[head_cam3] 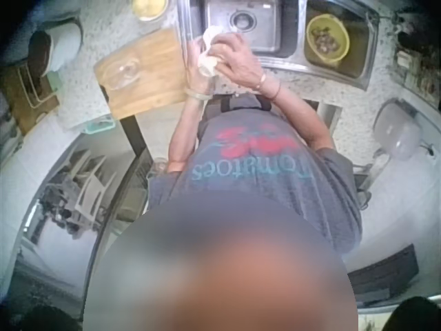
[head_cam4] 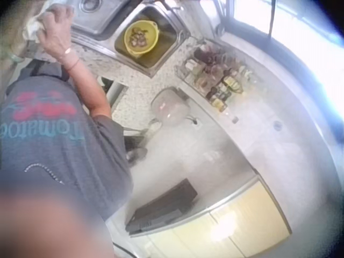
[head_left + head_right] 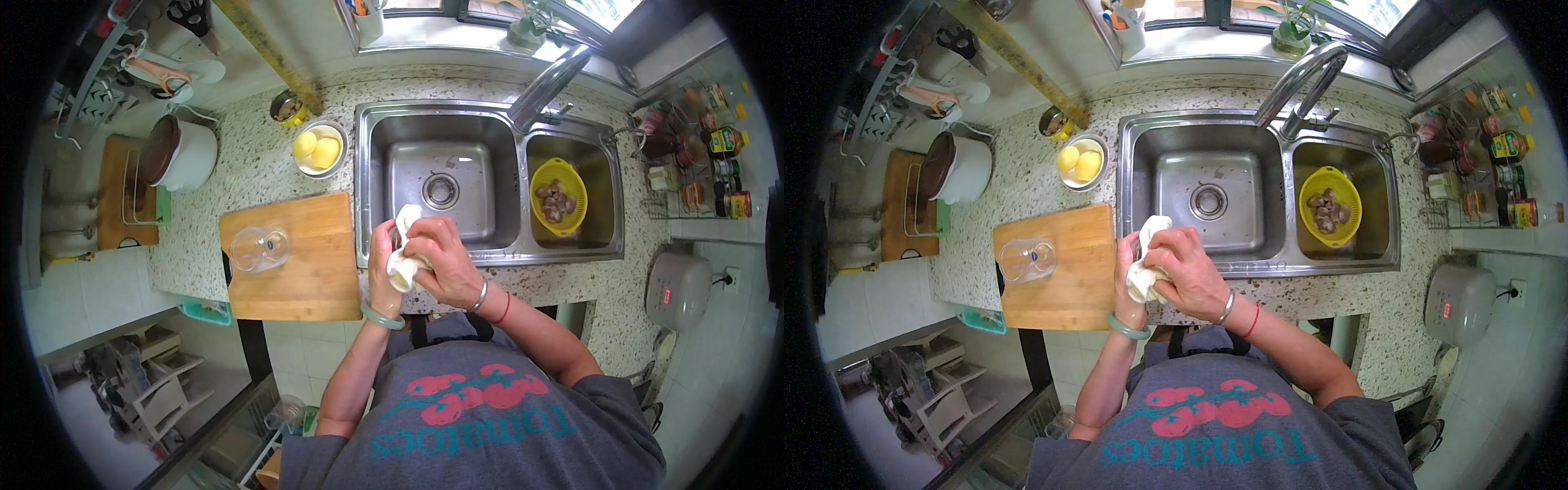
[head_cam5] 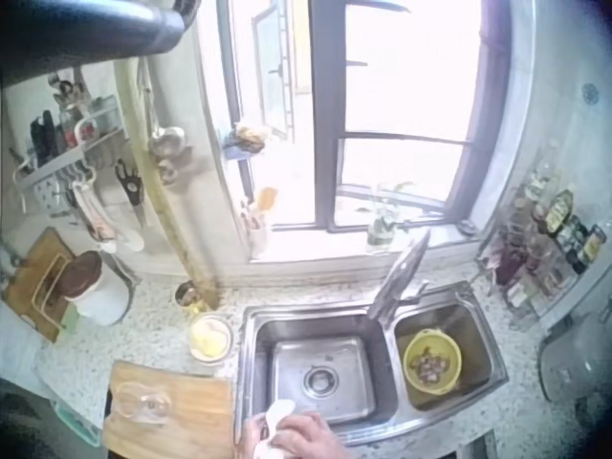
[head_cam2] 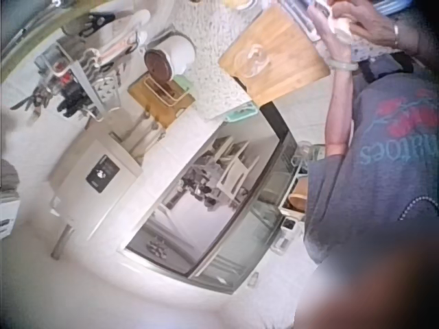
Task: The person washes two clear glasses under running water in a kitchen sink, rinsing them thoroughly. They then dry each glass with a cloth and place them on a wooden cutting board next to the sink.
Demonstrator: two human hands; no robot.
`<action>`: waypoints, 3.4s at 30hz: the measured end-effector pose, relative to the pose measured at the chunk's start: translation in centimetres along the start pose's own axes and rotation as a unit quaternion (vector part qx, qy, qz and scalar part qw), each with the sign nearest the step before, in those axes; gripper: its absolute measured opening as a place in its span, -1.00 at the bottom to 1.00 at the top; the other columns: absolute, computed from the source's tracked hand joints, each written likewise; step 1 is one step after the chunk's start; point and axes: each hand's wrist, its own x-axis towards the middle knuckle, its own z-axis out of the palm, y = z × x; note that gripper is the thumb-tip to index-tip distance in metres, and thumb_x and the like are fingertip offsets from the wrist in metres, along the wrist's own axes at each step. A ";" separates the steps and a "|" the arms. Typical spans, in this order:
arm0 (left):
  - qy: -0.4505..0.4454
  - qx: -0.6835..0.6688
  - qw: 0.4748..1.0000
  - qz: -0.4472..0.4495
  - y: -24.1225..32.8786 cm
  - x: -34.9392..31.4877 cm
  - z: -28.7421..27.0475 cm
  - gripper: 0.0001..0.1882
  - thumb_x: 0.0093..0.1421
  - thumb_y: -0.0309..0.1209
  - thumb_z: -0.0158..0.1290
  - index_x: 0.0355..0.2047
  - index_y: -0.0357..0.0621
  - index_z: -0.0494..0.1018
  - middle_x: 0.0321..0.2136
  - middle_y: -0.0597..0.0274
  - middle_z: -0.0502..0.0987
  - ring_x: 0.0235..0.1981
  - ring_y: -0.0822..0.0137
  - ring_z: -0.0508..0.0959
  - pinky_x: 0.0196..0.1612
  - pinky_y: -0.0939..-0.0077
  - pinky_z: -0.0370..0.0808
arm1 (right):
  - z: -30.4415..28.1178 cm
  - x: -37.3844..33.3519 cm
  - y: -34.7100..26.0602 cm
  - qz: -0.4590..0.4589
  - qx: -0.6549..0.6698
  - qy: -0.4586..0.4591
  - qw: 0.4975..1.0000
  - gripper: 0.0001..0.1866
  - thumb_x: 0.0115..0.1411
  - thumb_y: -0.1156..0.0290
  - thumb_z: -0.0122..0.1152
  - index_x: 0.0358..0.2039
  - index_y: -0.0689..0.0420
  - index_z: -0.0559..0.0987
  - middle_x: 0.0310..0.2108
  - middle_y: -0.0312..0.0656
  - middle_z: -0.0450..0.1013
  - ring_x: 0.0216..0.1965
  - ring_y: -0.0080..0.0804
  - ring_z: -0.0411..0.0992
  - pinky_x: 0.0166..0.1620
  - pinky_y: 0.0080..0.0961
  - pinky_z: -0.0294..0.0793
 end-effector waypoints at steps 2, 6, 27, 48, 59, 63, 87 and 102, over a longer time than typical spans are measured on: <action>0.029 0.026 0.999 0.019 0.0 0.0 0.6 -0.51 0.41 -0.11 -0.41 0.04 -0.26 0.27 -0.09 0.15 0.38 -0.04 0.39 0.37 0.02 0.50 0.32 | 0.5 0.1 0.1 0.007 0.015 0.034 0.999 -0.71 0.00 0.56 0.10 -0.21 0.19 0.37 -0.16 -0.02 0.26 -0.16 -0.02 0.24 -0.04 -0.24 0.26; 0.060 0.063 0.995 0.047 1.5 -0.2 1.9 -0.53 0.41 -0.15 -0.40 0.01 -0.30 0.29 -0.15 0.07 0.41 -0.11 0.28 0.41 0.00 0.43 0.32 | 0.8 1.4 0.5 0.107 0.038 0.056 0.992 -0.82 0.15 0.49 -0.03 -0.22 0.25 0.35 -0.25 0.01 0.28 -0.23 -0.09 0.28 -0.08 -0.32 0.30; 0.032 -0.353 0.925 -0.140 2.5 0.8 3.5 -0.25 0.32 0.23 -0.48 0.14 -0.16 0.24 -0.03 0.06 0.47 0.01 0.22 0.47 0.07 0.31 0.39 | -1.3 -1.4 -0.5 0.234 0.280 0.075 0.928 -0.16 -0.05 0.51 0.30 0.26 0.20 0.14 0.25 -0.08 0.09 0.30 -0.27 0.06 0.33 -0.33 0.01; -0.053 -0.314 0.937 -0.144 3.0 0.7 1.5 -0.43 0.37 0.00 -0.31 0.23 -0.07 0.17 0.09 0.23 0.38 0.07 0.31 0.44 0.08 0.33 0.45 | -3.2 0.1 2.5 0.085 0.236 0.004 0.968 -0.49 -0.20 0.61 0.34 -0.11 0.09 0.61 -0.03 -0.16 0.40 0.00 -0.29 0.38 0.09 -0.42 0.34; -0.198 -0.214 0.956 -0.023 4.2 0.3 1.4 -0.26 0.33 0.08 -0.24 0.34 -0.13 -0.03 0.28 0.16 0.13 0.23 0.26 0.25 0.26 0.34 0.21 | -0.6 -4.3 2.1 0.366 0.517 0.077 0.770 -0.58 0.30 0.34 0.08 0.14 0.15 0.34 -0.09 -0.33 0.42 -0.12 -0.64 0.39 -0.10 -0.59 0.45; -0.199 -0.235 0.943 -0.126 4.1 0.6 0.7 -0.29 0.36 0.06 -0.26 0.34 -0.14 -0.01 0.20 0.16 0.24 0.17 0.32 0.30 0.22 0.40 0.23 | -3.0 -1.4 -1.5 0.353 0.465 0.017 0.811 -0.56 0.27 0.38 0.12 0.12 0.20 0.31 -0.09 -0.31 0.42 -0.15 -0.61 0.41 -0.12 -0.61 0.44; -0.099 -0.206 0.969 -0.090 2.5 -1.1 1.6 -0.22 0.24 0.14 -0.10 0.25 -0.07 -0.06 0.06 0.06 0.33 0.01 0.20 0.47 -0.14 0.34 0.58 | -2.3 -0.7 -0.7 0.399 0.500 0.238 0.731 -0.72 0.32 0.28 0.01 -0.13 0.23 0.49 -0.28 -0.28 0.49 -0.30 -0.62 0.45 -0.26 -0.64 0.44; 0.008 0.050 0.993 0.110 2.3 -1.4 2.5 -0.34 0.08 -0.28 0.25 0.11 -0.24 0.22 -0.10 0.11 0.37 -0.16 0.31 0.45 -0.09 0.43 0.42 | -0.8 -1.0 -1.3 0.301 0.369 0.159 0.865 -0.67 0.36 0.27 -0.03 0.01 0.23 0.37 -0.18 -0.28 0.41 -0.17 -0.60 0.34 -0.13 -0.59 0.37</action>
